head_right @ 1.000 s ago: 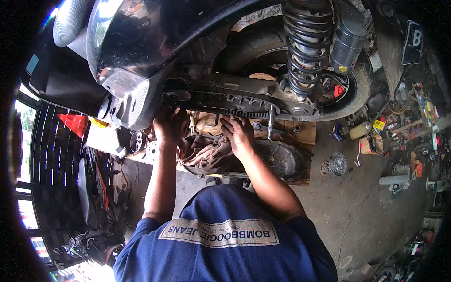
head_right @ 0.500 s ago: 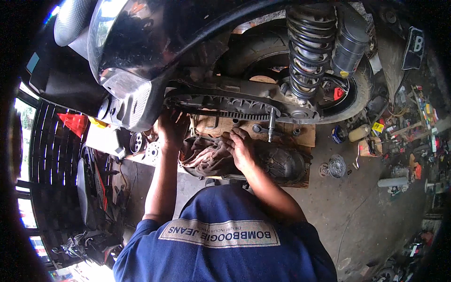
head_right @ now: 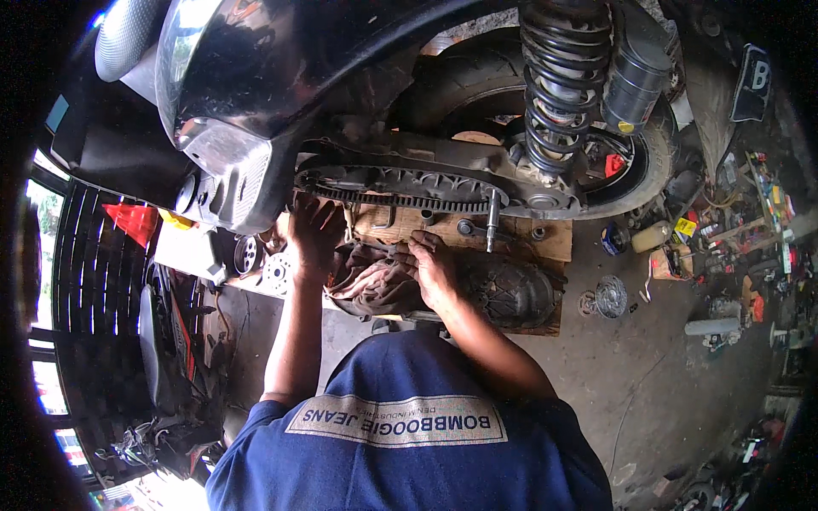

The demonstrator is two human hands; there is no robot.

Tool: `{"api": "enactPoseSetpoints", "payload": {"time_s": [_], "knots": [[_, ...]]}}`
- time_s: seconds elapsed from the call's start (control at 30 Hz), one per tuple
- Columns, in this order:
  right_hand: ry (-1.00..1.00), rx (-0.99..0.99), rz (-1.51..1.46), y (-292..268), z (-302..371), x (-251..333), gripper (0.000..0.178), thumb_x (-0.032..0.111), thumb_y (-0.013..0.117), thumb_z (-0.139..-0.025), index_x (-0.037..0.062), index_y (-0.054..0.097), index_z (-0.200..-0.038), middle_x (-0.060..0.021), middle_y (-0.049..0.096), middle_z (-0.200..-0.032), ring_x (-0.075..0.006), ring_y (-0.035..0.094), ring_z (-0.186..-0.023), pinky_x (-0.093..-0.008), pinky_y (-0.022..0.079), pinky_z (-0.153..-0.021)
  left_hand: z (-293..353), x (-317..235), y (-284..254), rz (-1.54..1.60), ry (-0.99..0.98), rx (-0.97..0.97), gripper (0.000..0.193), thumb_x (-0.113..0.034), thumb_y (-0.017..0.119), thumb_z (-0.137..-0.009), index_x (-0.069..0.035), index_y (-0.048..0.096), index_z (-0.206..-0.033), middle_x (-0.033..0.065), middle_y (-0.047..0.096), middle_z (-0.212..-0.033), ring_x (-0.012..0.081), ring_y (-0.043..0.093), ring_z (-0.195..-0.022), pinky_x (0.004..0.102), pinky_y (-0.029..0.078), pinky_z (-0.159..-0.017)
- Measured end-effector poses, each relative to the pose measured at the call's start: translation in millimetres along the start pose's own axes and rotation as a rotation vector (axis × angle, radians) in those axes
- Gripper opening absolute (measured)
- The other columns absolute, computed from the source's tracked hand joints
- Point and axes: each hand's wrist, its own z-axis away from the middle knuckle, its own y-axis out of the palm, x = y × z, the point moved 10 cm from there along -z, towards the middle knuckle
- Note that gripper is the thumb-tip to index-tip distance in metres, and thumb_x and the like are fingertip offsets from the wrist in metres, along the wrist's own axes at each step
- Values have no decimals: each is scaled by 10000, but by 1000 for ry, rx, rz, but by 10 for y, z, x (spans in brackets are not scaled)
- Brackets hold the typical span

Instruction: The person works on the rear wheel and suspension assembly of a motorcycle in a workshop. They use a screwdriver to loosen and remove bolts from the rear shock absorber and swingarm area. The person also handles a metal gear and a rubber belt, placing them on the workbench and then manipulating them near the engine area.

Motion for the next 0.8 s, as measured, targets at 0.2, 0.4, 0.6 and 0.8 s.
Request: {"api": "enactPoseSetpoints", "payload": {"time_s": [0.2,0.4,0.6,0.8], "knots": [[-7,-1,9,-29,3,-31,293,165,572,-980,62,494,-1243,-109,659,-1014,-207,648,-921,-368,540,-819,-21,-3,109,18,-47,81,641,-496,385,-1015,-61,324,-1481,227,434,-1472,347,431,-1368,506,344,-1128],[-20,-14,8,-39,64,22,244,152,587,-967,51,532,-1182,-114,676,-984,-199,660,-843,-350,547,-785,-58,-78,134,64,40,105,492,-473,413,-989,-142,491,-1346,179,597,-1277,310,605,-1107,407,486,-958],[-3,-26,21,-45,103,17,204,149,592,-956,55,559,-1134,-103,684,-945,-192,663,-796,-342,543,-753,-13,-164,205,-22,84,141,531,-448,408,-990,-84,466,-1372,183,591,-1286,318,580,-1173,435,460,-1003],[-5,-24,48,-96,81,-18,161,153,581,-961,79,574,-1104,-75,688,-953,-175,660,-796,-323,525,-724,-7,-142,200,124,51,131,472,-396,421,-992,-57,479,-1315,196,597,-1245,330,571,-1177,465,446,-1011]]}}
